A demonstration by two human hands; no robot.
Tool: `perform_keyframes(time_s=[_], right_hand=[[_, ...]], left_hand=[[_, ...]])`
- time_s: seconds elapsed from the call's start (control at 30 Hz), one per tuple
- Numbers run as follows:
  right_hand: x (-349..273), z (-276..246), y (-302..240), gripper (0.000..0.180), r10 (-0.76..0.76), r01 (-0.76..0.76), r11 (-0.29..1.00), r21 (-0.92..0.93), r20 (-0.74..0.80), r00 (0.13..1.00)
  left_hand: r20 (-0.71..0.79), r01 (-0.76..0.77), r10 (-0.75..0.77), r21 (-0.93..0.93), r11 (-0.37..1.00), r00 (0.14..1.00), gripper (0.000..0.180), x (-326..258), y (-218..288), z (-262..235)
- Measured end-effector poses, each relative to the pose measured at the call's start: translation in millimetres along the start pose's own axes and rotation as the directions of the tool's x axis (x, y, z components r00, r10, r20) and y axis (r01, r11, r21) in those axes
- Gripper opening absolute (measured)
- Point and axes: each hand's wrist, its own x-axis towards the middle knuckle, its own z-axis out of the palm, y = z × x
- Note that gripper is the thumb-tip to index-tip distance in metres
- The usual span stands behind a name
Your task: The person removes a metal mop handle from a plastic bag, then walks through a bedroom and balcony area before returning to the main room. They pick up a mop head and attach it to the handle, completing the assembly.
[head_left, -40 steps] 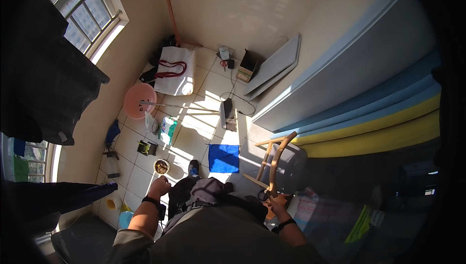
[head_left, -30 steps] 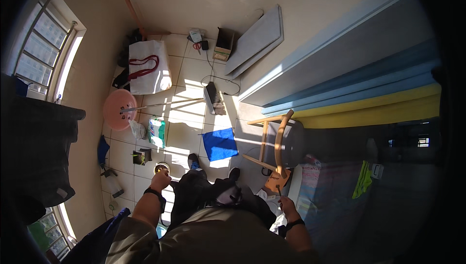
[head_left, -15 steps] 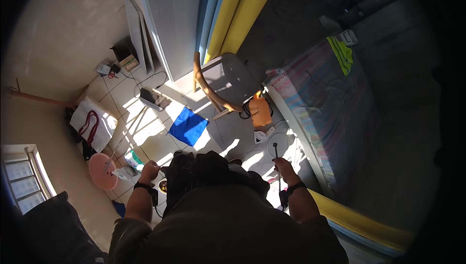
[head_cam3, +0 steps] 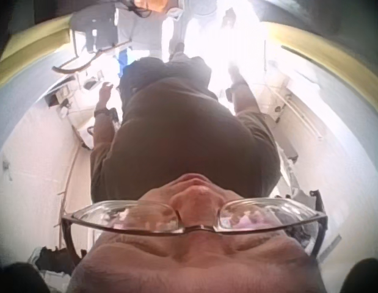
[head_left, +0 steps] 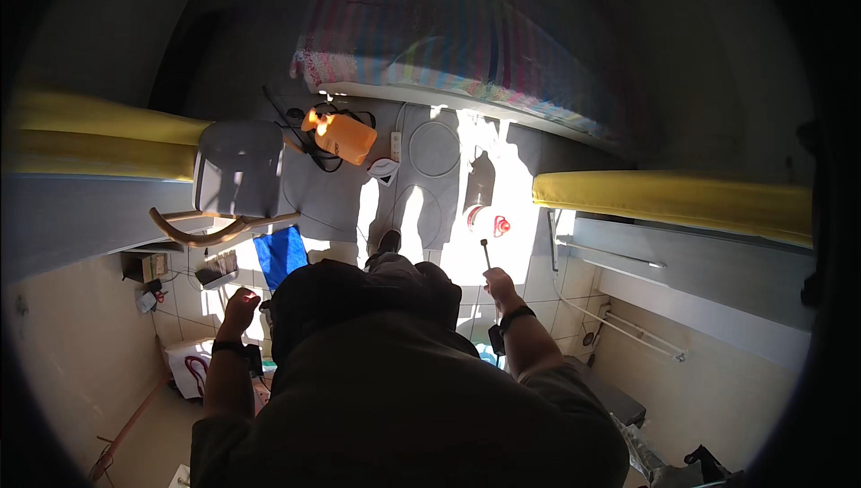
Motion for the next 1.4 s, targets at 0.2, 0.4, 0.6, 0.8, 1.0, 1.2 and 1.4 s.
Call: perform_keyframes(time_s=[0.2, 0.4, 0.6, 0.8, 1.0, 1.2, 1.4], right_hand=[[-5, 8, -11, 0.025, 0.226, -0.232, 0.967, 0.103, 0.070, 0.972], [25, 24, -105, 0.015, 0.065, -0.071, 0.993, 0.097, 0.067, 0.996], [89, 29, -251, 0.020, 0.122, -0.133, 0.990, 0.039, 0.210, 0.970], [139, 63, -411, 0.023, -0.242, 0.275, 0.942, -0.193, 0.179, 0.954], [146, 116, -565, 0.013, -0.429, 0.496, 0.862, -0.106, 0.369, 0.825], [149, 197, -694, 0.020, -0.380, 0.535, 0.819, -0.205, 0.504, 0.775], [171, 306, -783, 0.023, -0.317, 0.551, 0.796, -0.250, 0.604, 0.731]], left_hand=[[0.111, 0.029, -0.036, 0.063, 0.998, 0.993, 0.016, 61, 43, -15], [0.087, 0.098, -0.099, 0.015, 0.995, 0.991, 0.021, 113, 58, -10], [0.008, 0.119, -0.121, -0.225, 0.967, 0.993, 0.021, 166, 77, -24], [-0.029, 0.067, -0.074, -0.195, 0.979, 0.997, 0.019, 199, 68, -48], [-0.176, 0.203, -0.286, -0.379, 0.903, 0.942, 0.027, 210, 48, -30], [-0.115, 0.371, -0.516, -0.565, 0.737, 0.849, 0.028, 211, 40, -5], [-0.329, 0.290, -0.415, -0.367, 0.884, 0.848, 0.022, 230, 105, -57]])
